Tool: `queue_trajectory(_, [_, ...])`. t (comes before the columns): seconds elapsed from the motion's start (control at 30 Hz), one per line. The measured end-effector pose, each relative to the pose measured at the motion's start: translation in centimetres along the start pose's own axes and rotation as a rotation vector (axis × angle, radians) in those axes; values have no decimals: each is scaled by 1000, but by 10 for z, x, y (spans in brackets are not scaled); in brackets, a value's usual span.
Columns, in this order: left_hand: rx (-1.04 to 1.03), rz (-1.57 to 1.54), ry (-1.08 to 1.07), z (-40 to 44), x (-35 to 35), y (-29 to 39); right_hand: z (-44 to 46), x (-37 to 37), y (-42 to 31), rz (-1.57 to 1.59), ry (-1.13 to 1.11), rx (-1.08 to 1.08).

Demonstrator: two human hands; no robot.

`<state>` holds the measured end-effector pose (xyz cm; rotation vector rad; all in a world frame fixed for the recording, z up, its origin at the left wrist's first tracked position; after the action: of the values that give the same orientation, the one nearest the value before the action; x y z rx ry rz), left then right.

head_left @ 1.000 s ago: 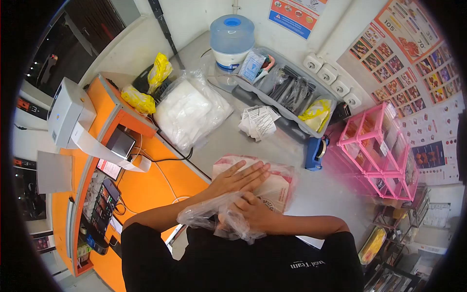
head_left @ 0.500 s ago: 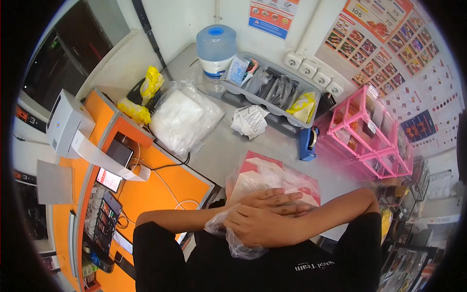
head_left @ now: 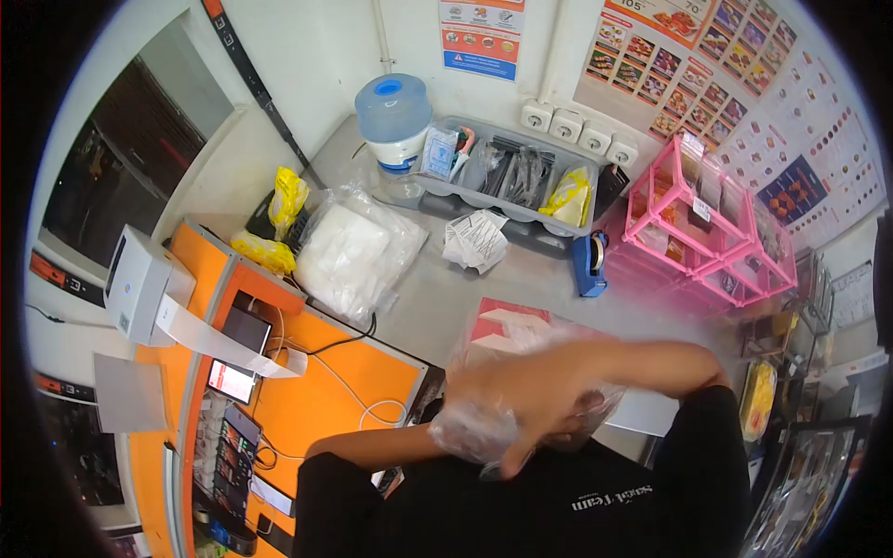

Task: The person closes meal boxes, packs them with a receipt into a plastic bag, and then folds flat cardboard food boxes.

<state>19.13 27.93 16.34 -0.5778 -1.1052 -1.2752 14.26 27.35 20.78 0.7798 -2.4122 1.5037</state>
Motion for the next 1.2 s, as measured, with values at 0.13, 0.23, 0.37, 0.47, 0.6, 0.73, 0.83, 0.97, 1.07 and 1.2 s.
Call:
queue_trajectory(0.13, [40,-64,118,0,10,-1,-46,111,99,354,641,286])
queue_trajectory(0.23, [86,-82,151,-4,9,-8,22,50,194,473,327,-61])
queue_trajectory(0.37, [167,-70,163,-13,1,-25,36,33,196,506,430,49])
queue_trajectory(0.47, [242,-52,189,-13,-7,-36,30,35,190,405,498,57])
queue_trajectory(0.6, [371,9,266,-4,-19,-59,-5,33,237,720,646,-97])
queue_trajectory(0.73, [469,19,349,-3,-19,-103,-86,19,277,1010,1357,-149])
queue_trajectory(0.83, [535,25,392,-2,-23,-132,-127,-41,259,860,1996,-258])
queue_trajectory(0.97, [693,53,396,-5,-15,-136,-47,-184,245,820,2367,-296])
queue_trajectory(1.07, [704,-182,381,-47,-87,-150,0,-218,206,843,1978,-530])
queue_trajectory(1.2, [604,-186,141,-40,-37,-113,-54,-248,240,720,1719,-388])
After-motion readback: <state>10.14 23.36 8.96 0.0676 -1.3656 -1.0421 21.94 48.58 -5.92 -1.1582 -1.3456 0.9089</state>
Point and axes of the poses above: each hand's wrist, its own z-axis towards the middle knuckle, its own x-axis out of the back of the hand, y = z × x, the point moved 7 cm from there along z, towards the middle knuckle, and after that the axes turned 2 degrees about y, right-handed, at the moved point
